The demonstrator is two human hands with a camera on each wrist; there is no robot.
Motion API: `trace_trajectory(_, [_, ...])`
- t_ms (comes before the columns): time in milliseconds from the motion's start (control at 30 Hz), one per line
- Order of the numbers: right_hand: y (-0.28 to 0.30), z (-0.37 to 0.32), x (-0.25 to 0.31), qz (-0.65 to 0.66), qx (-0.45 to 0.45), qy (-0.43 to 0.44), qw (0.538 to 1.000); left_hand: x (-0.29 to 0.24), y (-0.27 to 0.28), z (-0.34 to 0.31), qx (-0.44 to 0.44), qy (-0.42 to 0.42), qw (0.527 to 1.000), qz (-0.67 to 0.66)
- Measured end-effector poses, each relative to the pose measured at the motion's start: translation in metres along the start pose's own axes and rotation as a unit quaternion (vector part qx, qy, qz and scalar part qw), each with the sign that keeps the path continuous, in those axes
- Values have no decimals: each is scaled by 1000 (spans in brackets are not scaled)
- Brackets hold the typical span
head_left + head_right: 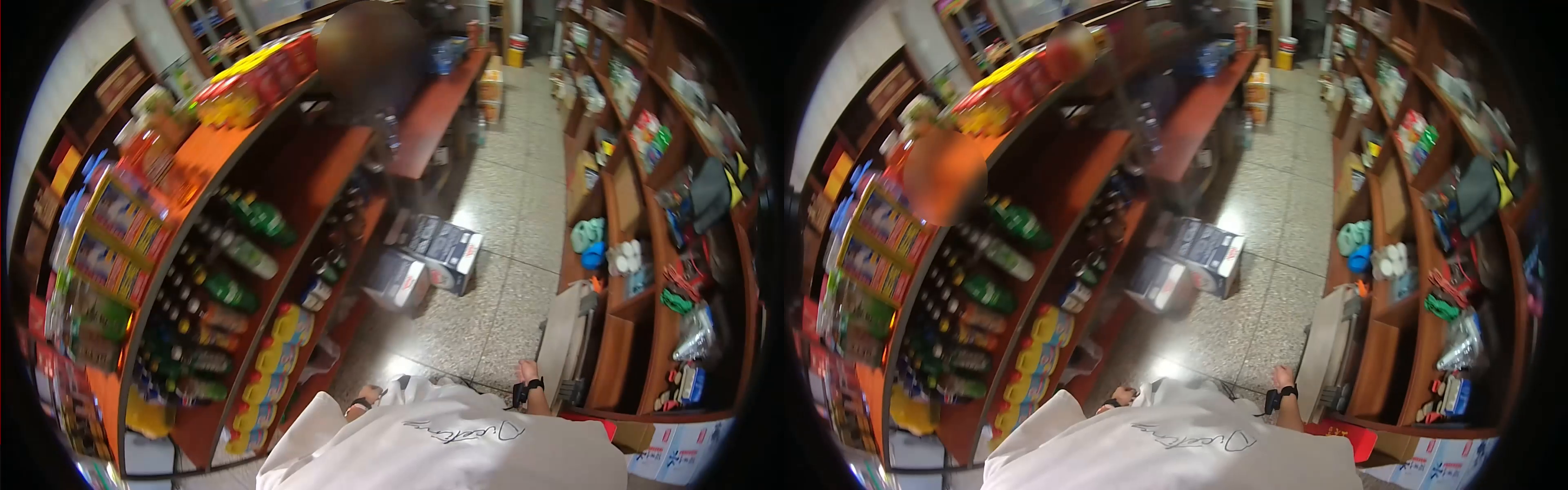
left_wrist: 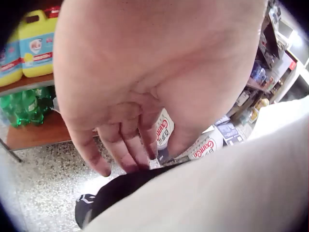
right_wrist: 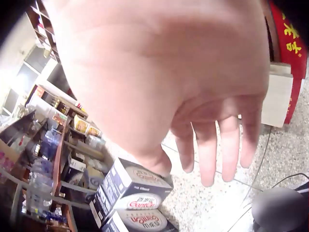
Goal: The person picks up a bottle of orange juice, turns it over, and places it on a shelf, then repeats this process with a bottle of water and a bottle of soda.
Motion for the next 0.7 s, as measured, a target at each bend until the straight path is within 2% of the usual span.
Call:
trace_trajectory(67, [18,-1,28,-12,-32,160,987,-35,-2,24,19,-7,999,25])
trace_trajectory(100, [25,-5,45,49,-55,186,980,-57,1,34,19,-26,999,39])
trace_trajectory(167, [41,3,80,4,-130,306,943,-94,5,56,34,-45,998,37])
trace_trajectory(200, [45,-3,105,14,-139,301,944,-117,8,65,38,-48,997,50])
trace_trajectory(233, [43,-39,149,-142,-205,321,914,-145,10,74,34,-75,995,58])
trace_trajectory(267, [40,-59,175,-298,-264,329,856,-167,12,81,31,-102,992,62])
trace_trajectory(300, [40,-54,182,-294,-269,326,857,-185,11,91,34,-106,991,68])
trace_trajectory(367, [42,-41,207,-403,-314,428,745,-224,4,130,-26,-167,978,123])
trace_trajectory(400, [44,-33,217,-404,-320,427,743,-241,-2,148,-22,-173,977,123])
trace_trajectory(467, [44,-1,222,-377,-204,327,842,-274,-13,179,-1,-164,980,109])
trace_trajectory(533, [46,21,221,-337,-149,249,896,-313,-22,194,51,-134,984,104])
trace_trajectory(567, [53,41,209,-358,-138,204,901,-334,-25,203,98,-134,979,121])
trace_trajectory(667, [82,102,165,-444,-93,58,889,-401,-24,211,134,-82,980,123])
trace_trajectory(700, [88,102,169,-443,-86,30,892,-419,-26,225,135,-86,980,122])
Point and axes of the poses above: each hand's wrist, its own z-axis towards the middle knuckle, its own y-axis out of the back of the hand, x = y × z, the point moved 2 cm from there along z, towards the middle knuckle, and after that the axes turned 6 degrees about z, right-handed, at the moved point
